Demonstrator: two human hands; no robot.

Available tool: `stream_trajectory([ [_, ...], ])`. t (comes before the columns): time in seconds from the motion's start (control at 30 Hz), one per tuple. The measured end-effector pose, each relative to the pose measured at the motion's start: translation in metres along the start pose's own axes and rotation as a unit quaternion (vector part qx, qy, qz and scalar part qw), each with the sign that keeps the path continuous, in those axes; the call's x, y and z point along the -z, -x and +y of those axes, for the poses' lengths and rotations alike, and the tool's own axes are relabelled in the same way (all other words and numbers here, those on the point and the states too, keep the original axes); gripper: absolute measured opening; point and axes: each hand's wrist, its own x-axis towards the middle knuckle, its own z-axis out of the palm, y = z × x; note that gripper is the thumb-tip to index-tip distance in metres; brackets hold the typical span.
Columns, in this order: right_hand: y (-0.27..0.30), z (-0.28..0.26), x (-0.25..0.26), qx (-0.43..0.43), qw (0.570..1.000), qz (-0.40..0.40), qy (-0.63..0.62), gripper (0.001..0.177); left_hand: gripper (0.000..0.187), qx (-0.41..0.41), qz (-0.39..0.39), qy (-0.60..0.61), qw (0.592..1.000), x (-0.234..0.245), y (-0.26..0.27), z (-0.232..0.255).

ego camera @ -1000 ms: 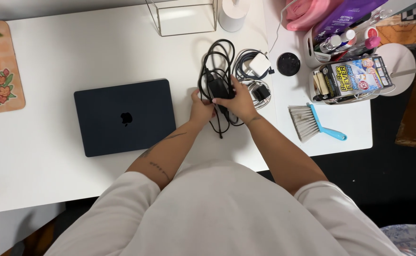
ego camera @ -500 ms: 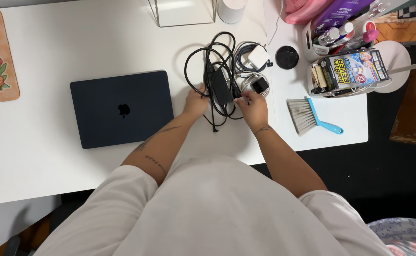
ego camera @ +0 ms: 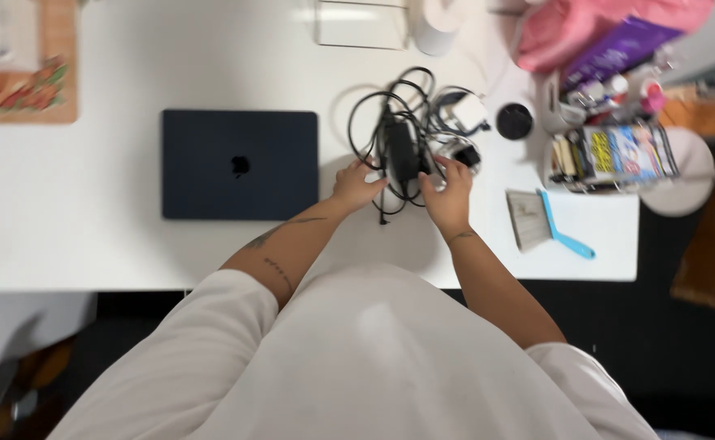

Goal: Organizing a desk area by arranging laptops and winding charging cables.

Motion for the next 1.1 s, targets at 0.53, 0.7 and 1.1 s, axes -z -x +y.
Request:
stream_trajectory([
  [0.53,0.003,0.04,-0.016,0.129,0.969,-0.182,-0.104,0.049,0.08,0.102,0.229,0.267,0.931,-0.044,0.065,0.025],
  [0.7,0.036,-0.005,-0.012,-0.151,0.733,-0.499,-0.438,0.063,0.067,-0.209,0.459,0.112,0.856,-0.06,0.156,0.078],
  [1.1,0.17,-0.185,-0.028,-0.272,0.447,-0.768,-0.369,0.084,0.046,0.103,0.378,0.01,0.92,0.008,0.413,0.014],
])
